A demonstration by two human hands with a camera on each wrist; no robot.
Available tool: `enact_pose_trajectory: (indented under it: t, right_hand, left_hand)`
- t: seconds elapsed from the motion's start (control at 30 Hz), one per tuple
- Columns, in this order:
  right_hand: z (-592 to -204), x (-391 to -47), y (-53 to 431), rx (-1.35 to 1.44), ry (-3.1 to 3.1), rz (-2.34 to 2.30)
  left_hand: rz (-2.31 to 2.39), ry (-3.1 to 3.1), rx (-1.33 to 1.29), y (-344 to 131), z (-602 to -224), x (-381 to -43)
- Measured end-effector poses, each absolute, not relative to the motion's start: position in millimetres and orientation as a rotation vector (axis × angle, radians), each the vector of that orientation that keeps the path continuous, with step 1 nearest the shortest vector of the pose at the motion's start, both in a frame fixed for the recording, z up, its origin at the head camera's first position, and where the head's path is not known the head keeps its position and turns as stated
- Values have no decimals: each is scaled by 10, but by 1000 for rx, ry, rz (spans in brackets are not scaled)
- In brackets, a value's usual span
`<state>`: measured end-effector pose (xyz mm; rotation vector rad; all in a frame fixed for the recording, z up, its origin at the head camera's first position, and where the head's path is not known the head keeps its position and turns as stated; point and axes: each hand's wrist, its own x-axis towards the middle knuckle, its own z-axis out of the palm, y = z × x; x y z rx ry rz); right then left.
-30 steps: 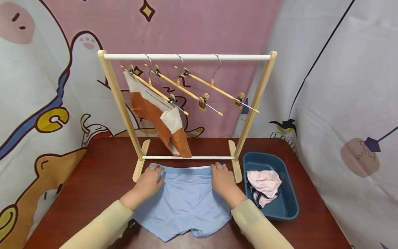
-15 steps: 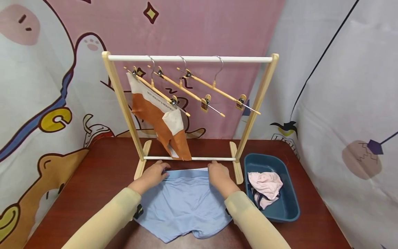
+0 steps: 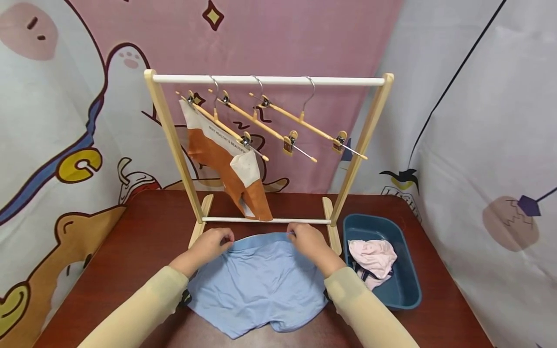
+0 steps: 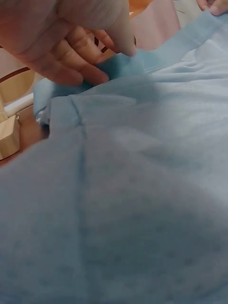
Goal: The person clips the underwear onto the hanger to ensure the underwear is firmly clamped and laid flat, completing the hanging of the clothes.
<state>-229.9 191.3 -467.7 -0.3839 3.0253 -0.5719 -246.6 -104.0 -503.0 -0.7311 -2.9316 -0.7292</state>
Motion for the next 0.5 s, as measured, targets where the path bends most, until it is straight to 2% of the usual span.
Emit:
enact_pose_trajectory:
  t: [0.3,0.5]
  right_hand:
    - [-4656,-2252,1925,-393,3025,-622]
    - [-4653,-2261,2101,-375,2989,-593]
  left_hand:
    - [-644,-2932,-791,-1012,-5089,-2440]
    - [-1009,-2847,-770,-1155,-5039,-2521]
